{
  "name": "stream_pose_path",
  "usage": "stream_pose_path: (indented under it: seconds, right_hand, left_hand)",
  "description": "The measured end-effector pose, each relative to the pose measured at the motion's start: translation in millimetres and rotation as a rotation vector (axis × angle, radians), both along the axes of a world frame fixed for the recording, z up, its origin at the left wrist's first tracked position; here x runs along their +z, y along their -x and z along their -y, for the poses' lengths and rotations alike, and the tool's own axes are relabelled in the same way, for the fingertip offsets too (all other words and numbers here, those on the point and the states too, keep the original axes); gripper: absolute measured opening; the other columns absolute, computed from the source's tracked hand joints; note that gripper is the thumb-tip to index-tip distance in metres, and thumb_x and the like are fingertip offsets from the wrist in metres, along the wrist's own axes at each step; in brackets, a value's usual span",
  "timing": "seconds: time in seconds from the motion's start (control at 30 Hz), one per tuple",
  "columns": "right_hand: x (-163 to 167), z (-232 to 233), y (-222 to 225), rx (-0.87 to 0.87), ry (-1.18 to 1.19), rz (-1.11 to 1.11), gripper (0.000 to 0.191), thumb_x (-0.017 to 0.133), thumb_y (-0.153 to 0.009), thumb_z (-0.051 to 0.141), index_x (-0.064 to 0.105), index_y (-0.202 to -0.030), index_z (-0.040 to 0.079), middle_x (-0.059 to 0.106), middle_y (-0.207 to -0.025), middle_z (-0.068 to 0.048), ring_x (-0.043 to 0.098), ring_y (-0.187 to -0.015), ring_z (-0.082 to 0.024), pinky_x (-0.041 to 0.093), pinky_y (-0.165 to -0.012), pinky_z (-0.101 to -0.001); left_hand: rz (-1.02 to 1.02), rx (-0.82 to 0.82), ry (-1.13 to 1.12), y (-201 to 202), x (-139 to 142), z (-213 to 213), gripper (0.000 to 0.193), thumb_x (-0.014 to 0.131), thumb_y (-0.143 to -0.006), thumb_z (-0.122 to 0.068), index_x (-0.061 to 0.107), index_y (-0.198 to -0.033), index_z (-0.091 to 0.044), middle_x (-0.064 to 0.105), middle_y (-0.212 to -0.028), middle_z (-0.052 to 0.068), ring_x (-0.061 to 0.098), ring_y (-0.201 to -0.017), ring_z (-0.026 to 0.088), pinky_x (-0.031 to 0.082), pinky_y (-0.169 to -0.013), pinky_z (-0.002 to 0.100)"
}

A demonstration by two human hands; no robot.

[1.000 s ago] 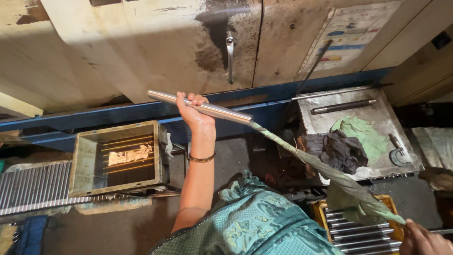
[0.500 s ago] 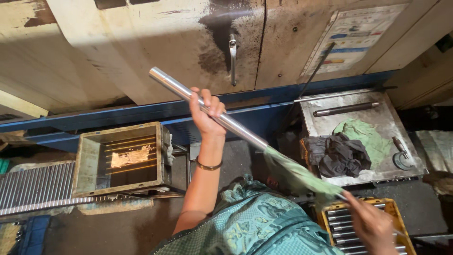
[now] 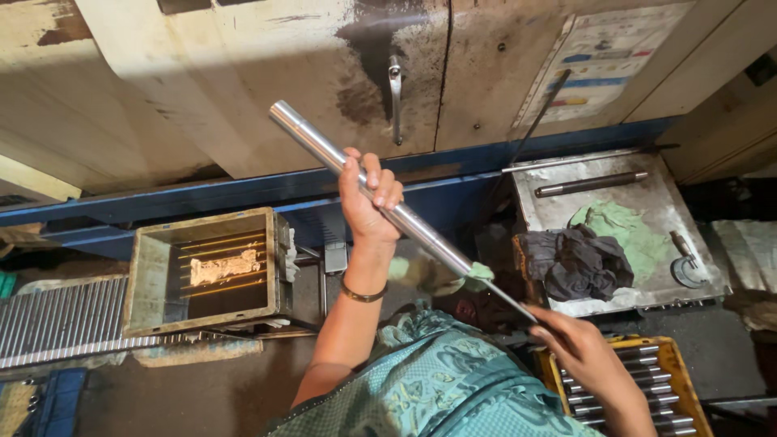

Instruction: The person cleans cylindrical metal rods using a cloth, wiping each rod and placing it into a container. The person also opens a machine door, inserts a rod, and closes the door. The person repeats the cleaning process with another rod.

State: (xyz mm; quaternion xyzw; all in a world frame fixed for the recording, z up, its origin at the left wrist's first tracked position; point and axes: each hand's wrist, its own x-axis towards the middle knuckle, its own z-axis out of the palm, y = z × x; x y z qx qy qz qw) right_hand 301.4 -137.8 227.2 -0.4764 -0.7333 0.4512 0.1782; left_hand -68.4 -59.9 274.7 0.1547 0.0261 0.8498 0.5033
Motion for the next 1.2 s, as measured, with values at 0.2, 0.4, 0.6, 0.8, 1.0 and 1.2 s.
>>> stream_pose_path:
  seconds: [0.2,0.4,0.6,0.8,1.0,1.2]
  right_hand:
    - [-37.2,21.2,-37.1,0.108,-0.107,-0.123,0.040,0.068,-0.089,0.016,0.069,-0.128,0.006,0.080,-0.098,-0.010,0.076,-0.079,-0.017,0.056,-0.071,-0.0292]
    - [-85.5,27.0,-42.7,-0.270,0.180,-0.674,0.038,0.066,-0.101,0.028,0.078,-0.120,-0.002,0.078,-0.093,-0.021,0.064,-0.073,-0.029,0.052,-0.063,-0.0390]
    - [-45.0,-18.2,6.1,-0.462,0.193,-1.193,0.079,0.043,-0.097,0.075,0.051,-0.143,0.012,0.053,-0.150,-0.015,0.052,-0.137,-0.032,0.047,-0.108,-0.0569]
    - [13.1,-23.0,39.9,-0.489,0.143,-1.211,0.086,0.042,-0.089,0.080,0.046,-0.146,0.016,0.045,-0.158,-0.013,0.044,-0.146,-0.029,0.038,-0.113,-0.0583]
    - [17.3,2.2,79.2,-0.306,-0.249,-0.968,0.088,0.049,-0.097,0.076,0.044,-0.149,0.005,0.043,-0.160,-0.018,0.038,-0.153,-0.032,0.024,-0.131,-0.0481]
    - [-18.4,10.7,97.9,0.005,-0.178,-0.608,0.074,0.042,-0.106,0.055,0.041,-0.150,-0.004,0.044,-0.158,-0.020,0.038,-0.151,-0.030,0.024,-0.124,-0.0412]
  left_hand:
    - [0.001,-0.114,-0.097,-0.1,9.0,8.1,0.017,0.057,-0.109,-0.029,0.052,-0.118,-0.016,0.044,-0.076,0.000,0.041,-0.050,0.007,0.038,-0.044,0.022]
    - [-0.033,-0.139,-0.170,-13.7,34.2,17.2,0.019,0.057,-0.109,-0.028,0.049,-0.120,-0.015,0.044,-0.076,0.000,0.040,-0.050,0.007,0.037,-0.043,0.022]
    - [-0.170,-0.061,-0.245,-48.3,46.2,24.6,0.020,0.060,-0.108,-0.025,0.048,-0.120,-0.014,0.043,-0.075,0.001,0.040,-0.048,0.007,0.037,-0.042,0.023]
    - [-0.101,-0.064,-0.054,-91.9,11.2,24.5,0.016,0.062,-0.107,-0.022,0.047,-0.109,-0.017,0.044,-0.076,0.001,0.040,-0.050,0.009,0.038,-0.043,0.025]
    - [0.058,-0.130,0.449,-112.9,-49.5,25.3,0.014,0.061,-0.101,-0.020,0.047,-0.104,-0.019,0.045,-0.074,-0.001,0.042,-0.051,0.007,0.037,-0.044,0.023]
    - [-0.122,-0.213,0.594,-99.5,-78.9,25.8,0.017,0.061,-0.100,-0.016,0.045,-0.104,-0.017,0.047,-0.072,0.001,0.045,-0.050,0.009,0.039,-0.043,0.025]
